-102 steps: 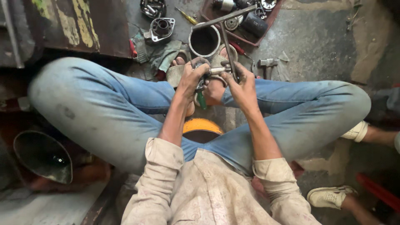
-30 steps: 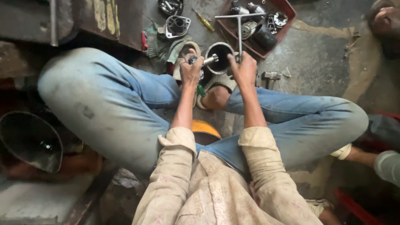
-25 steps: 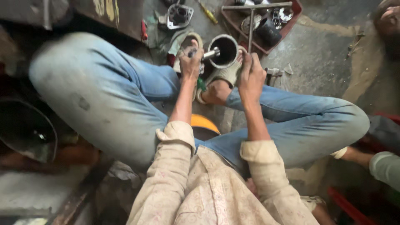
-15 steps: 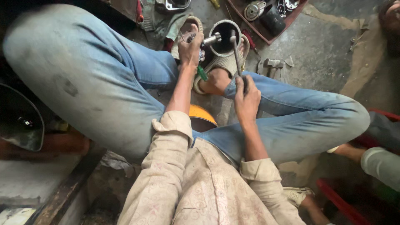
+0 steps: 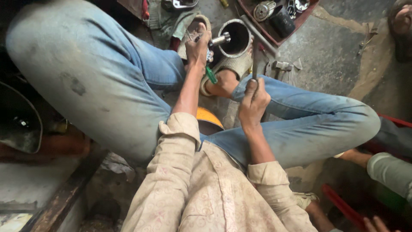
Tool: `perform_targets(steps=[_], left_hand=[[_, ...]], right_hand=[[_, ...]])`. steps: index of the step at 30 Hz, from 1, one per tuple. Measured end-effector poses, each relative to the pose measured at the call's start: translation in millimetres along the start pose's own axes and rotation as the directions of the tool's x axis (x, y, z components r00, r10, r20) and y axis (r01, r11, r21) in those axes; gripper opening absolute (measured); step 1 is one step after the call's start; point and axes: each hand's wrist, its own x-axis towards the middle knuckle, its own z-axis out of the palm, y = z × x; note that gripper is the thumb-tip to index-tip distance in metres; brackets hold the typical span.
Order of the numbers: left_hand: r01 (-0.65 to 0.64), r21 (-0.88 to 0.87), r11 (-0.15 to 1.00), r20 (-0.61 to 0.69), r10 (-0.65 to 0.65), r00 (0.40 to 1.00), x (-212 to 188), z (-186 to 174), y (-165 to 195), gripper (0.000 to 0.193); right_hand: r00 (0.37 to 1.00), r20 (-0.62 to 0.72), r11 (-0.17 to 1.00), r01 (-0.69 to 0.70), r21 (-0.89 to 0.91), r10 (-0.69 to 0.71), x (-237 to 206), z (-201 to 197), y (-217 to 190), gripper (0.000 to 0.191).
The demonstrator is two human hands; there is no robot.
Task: The person sits on the floor and uses a screwdriver to loosen and remove a screw from a small motor assembly. They then separate the motor housing and rotor, inspect the components, and place them into a red tray with other parts.
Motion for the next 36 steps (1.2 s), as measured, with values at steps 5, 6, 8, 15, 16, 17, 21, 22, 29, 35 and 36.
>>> perform_targets(steps=[5, 6, 8, 15, 16, 17, 21, 22, 29, 35, 36], left_hand=[[0.000, 0.046, 0.999, -0.010, 0.000, 1.000, -6, 1, 8, 0.044], [-0.013, 0.047, 0.999, -0.007, 0.013, 1.000, -6, 2, 9, 0.044], [-0.026, 0.065, 0.998, -0.010, 0.026, 1.000, -4, 2, 10, 0.045], [-0.792, 0.251, 0.556, 0.119, 0.795, 0.595, 2, 0, -2, 0.055], [-0.601, 0.252, 0.759, 0.044, 0.611, 0.790, 3, 3, -1, 0.049], [-0.360, 0.236, 0.902, -0.019, 0.375, 0.927, 3, 3, 0, 0.044], [0.027, 0.104, 0.994, -0.033, -0.024, 0.999, -8, 3, 11, 0.043], [0.056, 0.112, 0.992, -0.043, -0.052, 0.998, -9, 4, 13, 0.042], [-0.042, 0.105, 0.994, -0.019, 0.044, 0.999, -6, 3, 11, 0.051], [0.128, 0.189, 0.974, -0.007, -0.129, 0.992, -5, 5, 2, 0.048], [0.162, 0.177, 0.971, -0.002, -0.165, 0.986, -6, 3, 1, 0.045]], right_hand=[[0.982, 0.064, 0.982, 0.179, -0.058, -0.176, 7, 2, -5, 0.029], [0.993, 0.046, 0.993, 0.112, -0.031, -0.111, 7, 0, -7, 0.030], [1.000, -0.025, 0.998, 0.005, 0.066, -0.003, 4, -4, -9, 0.030], [0.982, 0.049, 0.981, 0.183, -0.061, -0.181, 10, -1, -16, 0.029], [0.990, 0.040, 0.987, 0.140, -0.076, -0.137, 10, -1, -15, 0.032], [0.995, 0.003, 0.995, 0.096, -0.015, -0.096, 11, -1, -15, 0.032], [1.000, -0.016, 0.999, 0.005, 0.051, -0.005, -3, -6, -9, 0.034], [1.000, -0.008, 1.000, 0.012, 0.022, -0.012, -5, -6, -7, 0.034], [0.996, -0.042, 0.995, -0.076, 0.070, 0.079, 6, 16, 28, 0.038], [0.964, -0.076, 0.930, -0.222, 0.293, 0.254, 11, 27, 54, 0.045], [0.948, -0.081, 0.922, -0.277, 0.271, 0.308, 13, 28, 53, 0.046]])
